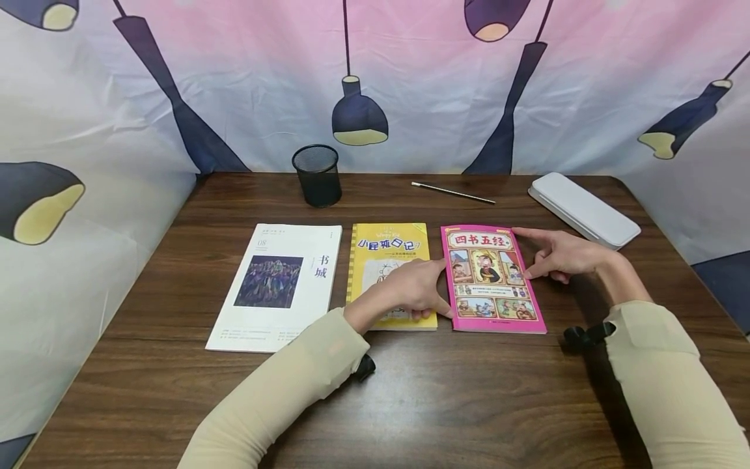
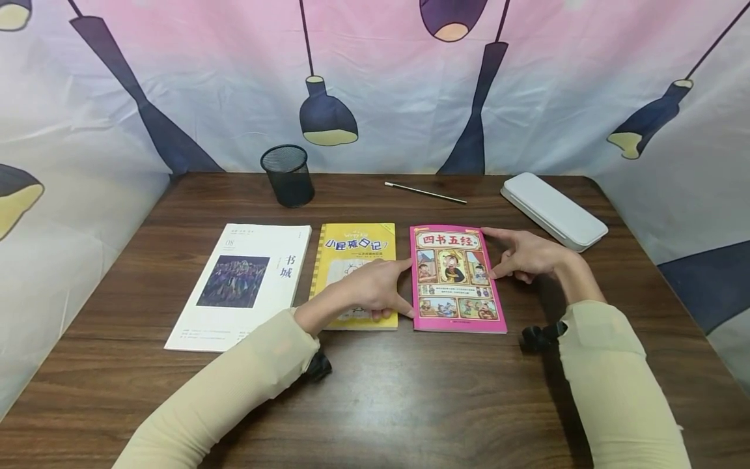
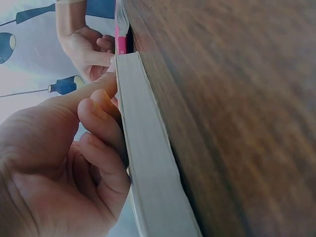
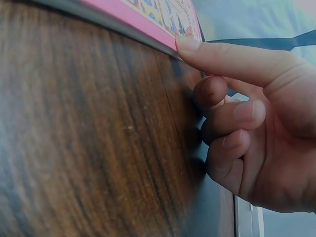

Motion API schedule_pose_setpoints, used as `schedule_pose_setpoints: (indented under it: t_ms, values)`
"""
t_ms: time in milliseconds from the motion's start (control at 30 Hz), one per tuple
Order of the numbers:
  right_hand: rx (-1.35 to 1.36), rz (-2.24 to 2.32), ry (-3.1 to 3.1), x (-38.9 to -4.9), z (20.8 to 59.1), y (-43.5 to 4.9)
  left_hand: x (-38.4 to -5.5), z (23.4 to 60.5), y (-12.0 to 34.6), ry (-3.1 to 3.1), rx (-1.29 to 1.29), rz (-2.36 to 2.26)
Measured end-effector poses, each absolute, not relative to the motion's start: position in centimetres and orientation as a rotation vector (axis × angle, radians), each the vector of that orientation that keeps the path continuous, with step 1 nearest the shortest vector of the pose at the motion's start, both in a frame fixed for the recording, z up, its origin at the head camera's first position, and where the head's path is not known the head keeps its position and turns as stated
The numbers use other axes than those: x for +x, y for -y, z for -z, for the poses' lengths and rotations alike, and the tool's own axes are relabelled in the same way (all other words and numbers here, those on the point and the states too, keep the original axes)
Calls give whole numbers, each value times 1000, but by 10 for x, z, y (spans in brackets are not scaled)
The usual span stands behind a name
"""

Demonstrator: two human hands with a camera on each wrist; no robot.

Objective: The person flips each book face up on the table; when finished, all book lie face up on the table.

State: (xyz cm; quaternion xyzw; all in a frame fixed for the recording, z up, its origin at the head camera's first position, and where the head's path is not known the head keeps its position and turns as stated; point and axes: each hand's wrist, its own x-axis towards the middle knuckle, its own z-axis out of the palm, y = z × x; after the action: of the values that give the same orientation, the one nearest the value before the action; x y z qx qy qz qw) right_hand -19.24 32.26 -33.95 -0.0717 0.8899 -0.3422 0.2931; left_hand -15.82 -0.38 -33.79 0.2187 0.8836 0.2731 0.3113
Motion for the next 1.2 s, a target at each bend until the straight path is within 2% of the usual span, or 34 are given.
schedule_pose_setpoints:
  t_ms: [1200]
  values:
    - [-166,967,-2340,-194,340,-327,-162,338,-5,-2380,572,-607]
